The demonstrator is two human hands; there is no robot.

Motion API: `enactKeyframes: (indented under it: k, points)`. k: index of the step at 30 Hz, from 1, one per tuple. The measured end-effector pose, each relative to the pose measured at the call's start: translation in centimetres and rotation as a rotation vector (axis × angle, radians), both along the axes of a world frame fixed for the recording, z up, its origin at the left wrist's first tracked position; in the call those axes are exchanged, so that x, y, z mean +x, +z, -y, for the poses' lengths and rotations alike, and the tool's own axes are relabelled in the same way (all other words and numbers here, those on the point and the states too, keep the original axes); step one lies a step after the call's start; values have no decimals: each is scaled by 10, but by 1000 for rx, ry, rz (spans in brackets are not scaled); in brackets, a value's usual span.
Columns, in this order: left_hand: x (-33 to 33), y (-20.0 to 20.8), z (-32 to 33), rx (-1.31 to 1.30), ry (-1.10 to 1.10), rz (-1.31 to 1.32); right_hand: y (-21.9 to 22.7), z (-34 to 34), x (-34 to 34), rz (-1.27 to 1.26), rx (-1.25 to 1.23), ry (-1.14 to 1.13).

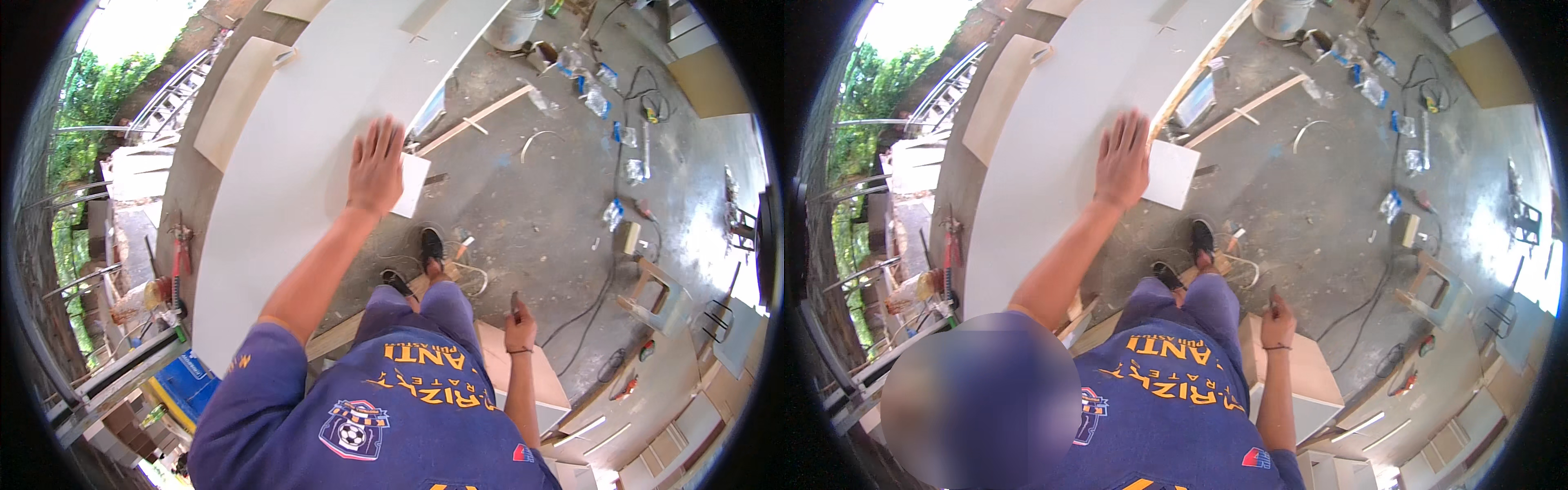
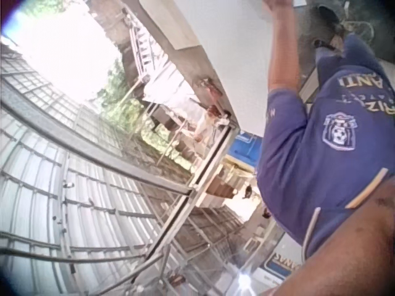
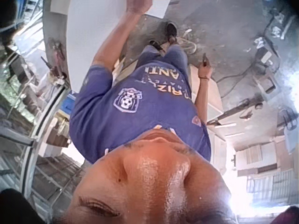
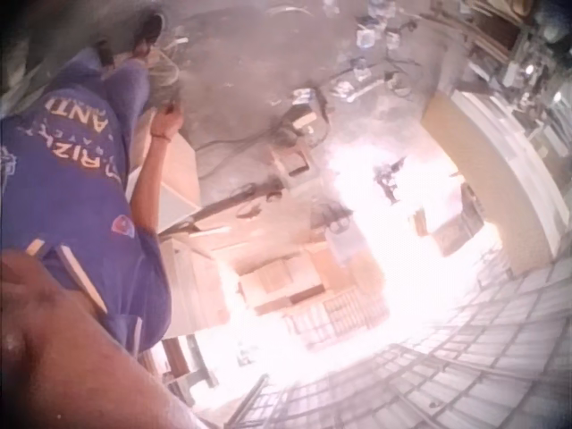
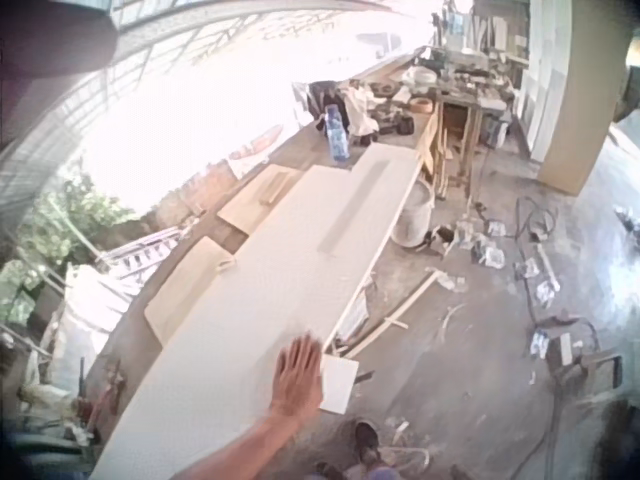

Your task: The person wipes down a white cabinet panel with a small piece of material and uses a utility knife to trim excess adhesive or film from the edges.

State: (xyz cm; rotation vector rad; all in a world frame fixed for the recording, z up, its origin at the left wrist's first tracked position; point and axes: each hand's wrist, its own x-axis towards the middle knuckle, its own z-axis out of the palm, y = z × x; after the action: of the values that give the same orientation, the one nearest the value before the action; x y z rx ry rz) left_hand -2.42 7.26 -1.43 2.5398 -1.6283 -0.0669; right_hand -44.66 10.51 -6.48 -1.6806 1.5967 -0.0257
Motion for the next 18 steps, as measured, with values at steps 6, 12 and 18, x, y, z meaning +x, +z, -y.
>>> enactKeyframes:
  k: [6,12,18]
  points:
    - [-23,9,-181,154,103,-8,-32,4,35,125,129,6]
    - [-13,16,-108,170,88,-29,-35,-1,41,194,178,18]
    - [7,-4,60,0,90,12,-5,20,34,135,260,-10]
